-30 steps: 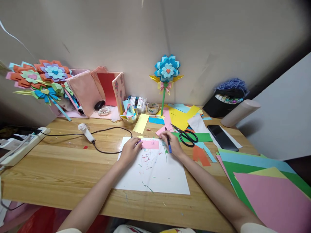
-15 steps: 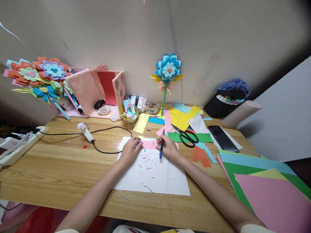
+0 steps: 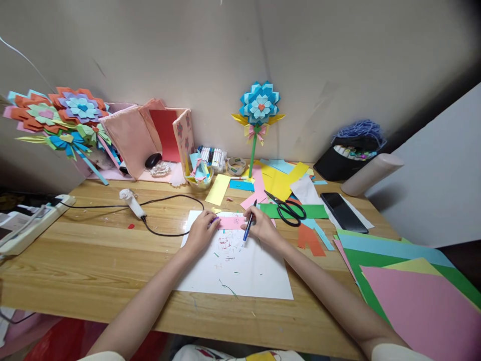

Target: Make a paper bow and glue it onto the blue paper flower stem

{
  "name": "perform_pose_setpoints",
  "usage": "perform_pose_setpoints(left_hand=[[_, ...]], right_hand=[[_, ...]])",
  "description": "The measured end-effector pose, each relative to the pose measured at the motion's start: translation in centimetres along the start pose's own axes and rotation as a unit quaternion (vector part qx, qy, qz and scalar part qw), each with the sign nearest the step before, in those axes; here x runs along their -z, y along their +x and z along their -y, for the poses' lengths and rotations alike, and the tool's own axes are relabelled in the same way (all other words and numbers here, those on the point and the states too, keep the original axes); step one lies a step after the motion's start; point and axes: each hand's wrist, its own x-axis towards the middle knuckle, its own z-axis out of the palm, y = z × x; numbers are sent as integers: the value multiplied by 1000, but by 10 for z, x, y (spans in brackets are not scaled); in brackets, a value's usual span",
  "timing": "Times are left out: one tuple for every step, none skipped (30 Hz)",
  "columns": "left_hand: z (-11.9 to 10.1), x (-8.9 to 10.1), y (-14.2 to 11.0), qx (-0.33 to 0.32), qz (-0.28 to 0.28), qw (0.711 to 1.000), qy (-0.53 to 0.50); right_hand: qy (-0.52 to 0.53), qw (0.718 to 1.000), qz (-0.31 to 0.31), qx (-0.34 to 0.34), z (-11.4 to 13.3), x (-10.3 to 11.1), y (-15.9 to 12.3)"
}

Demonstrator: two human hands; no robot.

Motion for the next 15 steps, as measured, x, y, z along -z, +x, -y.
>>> perform_pose_setpoints(left_hand=[[0, 0, 0, 3, -11, 1000, 2], [1, 1, 2, 6, -26, 1000, 4], [1, 1, 5, 7, -39, 999, 6], [1, 1, 10, 3, -49, 999, 8], [0, 1, 16, -6, -53, 999, 9], [-1, -1, 23, -21, -49, 999, 10], [-2, -3, 32, -37, -39, 998, 11], [-3, -6, 41, -51, -29, 998, 12], [-5, -9, 49, -58, -22, 998, 14], [-7, -13, 56, -58, -26, 998, 17], [-9, -17, 61, -57, -33, 998, 20], [-11, -20, 63, -56, -42, 997, 23], [-14, -23, 63, -59, -47, 997, 27], [-16, -26, 61, -69, -45, 996, 33], [-17, -28, 58, -85, -35, 995, 40]], right_hand=[[-3, 1000, -3, 2, -1, 0, 1], [-2, 1000, -2, 2, -2, 0, 1], [1, 1000, 1, 1, -3, 0, 2], [10, 1000, 3, -1, -4, 0, 3], [22, 1000, 4, -1, -6, 0, 5], [36, 999, 4, -1, -8, -1, 6], [50, 999, 1, 1, -9, -1, 7], [63, 998, -1, 3, -11, -2, 9], [74, 997, -3, 6, -13, -2, 10], [84, 996, -5, 7, -14, -2, 11], [93, 996, -8, 8, -15, -1, 12], [102, 995, -13, 7, -15, 0, 12], [111, 994, -21, 7, -15, 2, 11], [125, 991, -36, 7, -15, 4, 10], [142, 988, -54, 10, -15, 7, 8]])
